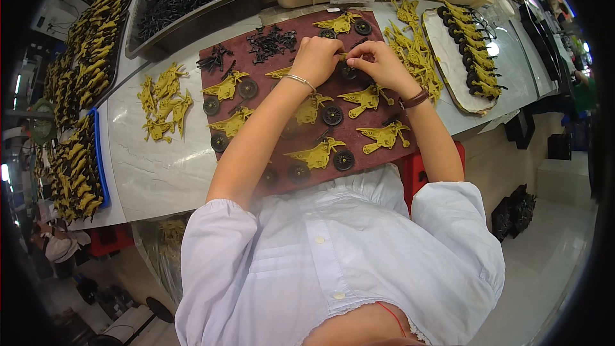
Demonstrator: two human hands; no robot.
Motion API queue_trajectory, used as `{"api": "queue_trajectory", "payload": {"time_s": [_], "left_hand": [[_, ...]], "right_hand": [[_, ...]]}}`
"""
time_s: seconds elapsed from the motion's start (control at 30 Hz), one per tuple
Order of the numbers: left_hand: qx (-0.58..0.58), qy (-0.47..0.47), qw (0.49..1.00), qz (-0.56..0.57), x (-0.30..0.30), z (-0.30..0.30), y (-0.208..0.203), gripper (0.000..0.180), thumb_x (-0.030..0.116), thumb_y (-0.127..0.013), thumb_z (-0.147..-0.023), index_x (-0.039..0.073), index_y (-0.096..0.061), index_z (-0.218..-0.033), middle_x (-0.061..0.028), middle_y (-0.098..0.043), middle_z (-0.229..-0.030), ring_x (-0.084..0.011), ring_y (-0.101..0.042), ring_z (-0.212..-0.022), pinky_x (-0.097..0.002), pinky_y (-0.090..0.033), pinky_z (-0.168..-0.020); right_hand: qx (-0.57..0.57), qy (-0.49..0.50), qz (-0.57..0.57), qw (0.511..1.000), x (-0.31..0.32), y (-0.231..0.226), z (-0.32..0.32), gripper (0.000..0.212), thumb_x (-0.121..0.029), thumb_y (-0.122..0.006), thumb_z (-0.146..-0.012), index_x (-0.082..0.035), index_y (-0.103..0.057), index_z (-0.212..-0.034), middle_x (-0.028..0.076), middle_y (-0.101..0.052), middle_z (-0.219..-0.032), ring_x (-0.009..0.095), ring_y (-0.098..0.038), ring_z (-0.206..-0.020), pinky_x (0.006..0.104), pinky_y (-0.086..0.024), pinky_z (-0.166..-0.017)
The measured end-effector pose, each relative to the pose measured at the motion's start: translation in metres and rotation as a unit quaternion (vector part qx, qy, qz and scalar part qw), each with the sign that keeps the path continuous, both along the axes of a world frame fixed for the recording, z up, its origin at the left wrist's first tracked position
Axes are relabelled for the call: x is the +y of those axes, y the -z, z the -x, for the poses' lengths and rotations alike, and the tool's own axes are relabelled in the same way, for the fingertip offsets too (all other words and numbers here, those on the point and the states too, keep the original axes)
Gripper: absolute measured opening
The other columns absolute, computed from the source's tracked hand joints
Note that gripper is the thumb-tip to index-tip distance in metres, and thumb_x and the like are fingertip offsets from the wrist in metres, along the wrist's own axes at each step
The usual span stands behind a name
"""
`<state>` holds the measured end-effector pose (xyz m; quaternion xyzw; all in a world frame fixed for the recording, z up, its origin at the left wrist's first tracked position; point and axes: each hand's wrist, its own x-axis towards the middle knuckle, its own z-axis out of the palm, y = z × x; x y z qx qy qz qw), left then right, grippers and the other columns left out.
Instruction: The person assembles small plastic toy motorcycles by hand, attaching toy wheels to toy motorcycle bodies.
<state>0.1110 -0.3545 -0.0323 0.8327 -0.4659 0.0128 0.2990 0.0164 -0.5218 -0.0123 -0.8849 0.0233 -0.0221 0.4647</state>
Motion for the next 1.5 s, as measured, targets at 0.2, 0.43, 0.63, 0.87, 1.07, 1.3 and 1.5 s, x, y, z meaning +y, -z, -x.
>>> {"api": "queue_trajectory", "payload": {"time_s": [0.2, 0.43, 0.63, 0.87, 1.07, 1.3, 1.5], "left_hand": [[0.009, -0.002, 1.0, 0.02, 0.001, -0.001, 0.003, 0.013, 0.014, -0.065, -0.079, 0.011, -0.07, -0.091, -0.0108, -0.069, -0.083, -0.0293, -0.065, -0.084, -0.0415, -0.042, -0.079], [0.032, 0.004, 0.999, 0.029, 0.0, -0.002, 0.004, 0.013, 0.013, -0.065, -0.08, 0.011, -0.069, -0.093, -0.0102, -0.069, -0.085, -0.0293, -0.065, -0.085, -0.041, -0.041, -0.081], [0.012, -0.003, 1.0, 0.018, 0.001, -0.001, 0.001, 0.017, 0.009, -0.064, -0.08, 0.009, -0.068, -0.097, -0.0105, -0.069, -0.085, -0.0298, -0.065, -0.086, -0.0408, -0.041, -0.083], [-0.044, -0.003, 0.995, 0.094, 0.024, 0.021, -0.032, 0.016, 0.014, -0.061, -0.085, 0.009, -0.067, -0.098, -0.0072, -0.068, -0.099, -0.0259, -0.062, -0.095, -0.0394, -0.041, -0.085], [-0.048, 0.021, 0.992, 0.112, 0.069, 0.055, -0.072, 0.019, 0.012, -0.064, -0.084, 0.009, -0.066, -0.102, -0.0053, -0.067, -0.105, -0.0237, -0.061, -0.099, -0.0369, -0.041, -0.088], [0.012, -0.058, 0.994, 0.086, 0.132, 0.08, -0.085, 0.021, 0.007, -0.067, -0.08, 0.006, -0.067, -0.101, -0.0075, -0.067, -0.103, -0.0248, -0.061, -0.096, -0.0355, -0.041, -0.088], [0.032, -0.07, 0.993, 0.089, 0.142, 0.087, -0.077, 0.02, 0.007, -0.068, -0.08, 0.006, -0.068, -0.101, -0.0072, -0.069, -0.102, -0.0241, -0.063, -0.093, -0.0348, -0.041, -0.088]], "right_hand": [[-0.04, 0.021, 0.12, 0.992, 0.01, 0.007, -0.003, 0.019, -0.015, -0.072, -0.078, -0.002, -0.07, -0.091, 0.012, -0.067, -0.084, 0.024, -0.064, -0.073, 0.0343, -0.051, -0.069], [-0.052, 0.021, 0.181, 0.982, 0.017, 0.005, -0.002, 0.021, -0.015, -0.071, -0.076, -0.001, -0.069, -0.091, 0.017, -0.067, -0.088, 0.033, -0.064, -0.087, 0.04, -0.05, -0.079], [-0.155, 0.08, 0.104, 0.979, 0.012, -0.012, -0.019, 0.019, -0.018, -0.07, -0.079, -0.002, -0.064, -0.087, 0.012, -0.062, -0.077, 0.025, -0.063, -0.071, 0.0335, -0.05, -0.067], [-0.279, 0.087, 0.182, 0.939, -0.078, -0.046, -0.168, 0.033, -0.03, -0.073, -0.082, -0.008, -0.068, -0.106, 0.007, -0.07, -0.101, 0.019, -0.067, -0.093, 0.0313, -0.053, -0.08], [-0.109, -0.098, 0.325, 0.934, -0.085, -0.016, -0.279, 0.081, -0.038, -0.084, -0.068, -0.019, -0.049, -0.138, 0.015, -0.052, -0.135, 0.031, -0.048, -0.127, 0.0445, -0.044, -0.102], [0.045, -0.062, 0.399, 0.914, -0.003, -0.027, -0.293, 0.086, -0.06, -0.079, -0.06, -0.032, -0.048, -0.135, 0.024, -0.041, -0.14, 0.046, -0.048, -0.122, 0.0521, -0.044, -0.099], [-0.092, -0.093, 0.311, 0.941, -0.029, -0.015, -0.306, 0.063, -0.04, -0.084, -0.063, -0.001, -0.067, -0.108, 0.021, -0.067, -0.107, 0.034, -0.064, -0.1, 0.0406, -0.051, -0.087]]}}
